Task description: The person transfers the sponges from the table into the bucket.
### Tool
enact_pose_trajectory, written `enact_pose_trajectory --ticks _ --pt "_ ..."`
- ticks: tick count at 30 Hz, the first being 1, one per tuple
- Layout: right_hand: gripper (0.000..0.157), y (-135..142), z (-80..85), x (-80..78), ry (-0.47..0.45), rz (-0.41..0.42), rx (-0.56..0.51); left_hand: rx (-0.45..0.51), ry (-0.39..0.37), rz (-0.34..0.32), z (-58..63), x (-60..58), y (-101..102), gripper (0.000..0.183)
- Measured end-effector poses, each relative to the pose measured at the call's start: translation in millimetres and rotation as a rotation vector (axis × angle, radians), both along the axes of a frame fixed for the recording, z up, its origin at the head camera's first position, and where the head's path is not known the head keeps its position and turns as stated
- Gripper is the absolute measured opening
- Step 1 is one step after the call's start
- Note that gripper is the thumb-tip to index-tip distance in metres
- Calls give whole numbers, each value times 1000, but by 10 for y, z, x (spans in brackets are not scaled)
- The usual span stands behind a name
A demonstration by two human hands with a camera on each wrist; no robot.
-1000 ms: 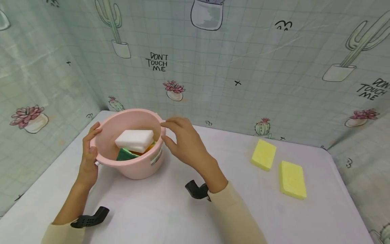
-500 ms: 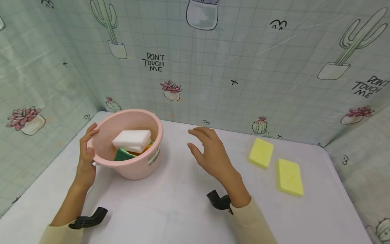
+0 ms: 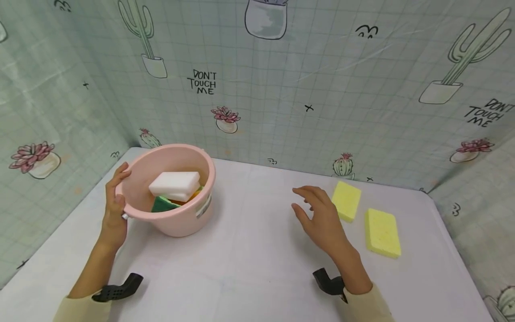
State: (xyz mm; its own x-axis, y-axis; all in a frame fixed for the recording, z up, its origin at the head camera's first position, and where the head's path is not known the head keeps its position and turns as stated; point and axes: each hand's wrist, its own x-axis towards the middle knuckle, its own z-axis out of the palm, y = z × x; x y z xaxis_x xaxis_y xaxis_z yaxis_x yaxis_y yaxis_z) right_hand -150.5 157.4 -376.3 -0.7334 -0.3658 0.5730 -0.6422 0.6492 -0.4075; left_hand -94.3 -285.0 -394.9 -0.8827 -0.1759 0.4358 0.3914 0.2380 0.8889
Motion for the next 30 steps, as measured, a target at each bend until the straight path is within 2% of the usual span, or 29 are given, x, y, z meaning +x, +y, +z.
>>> enact_pose_trajectory --ticks 7,20,24,27,30 --pt "44 448 -245 118 8 -99 10 -3 7 0 -23 -1 1 53" --pt "39 1050 -420 409 -146 -476 7 9 15 -13 12 -2 9 53" --pt "42 1188 -457 451 -198 -559 -26 -1 13 -11 12 2 16 53" --pt "49 1258 -483 471 -280 -605 -68 -13 7 -3 5 1 12 53" --pt "63 1295 -515 468 -426 -654 -128 -25 7 1 -3 -2 0 53"
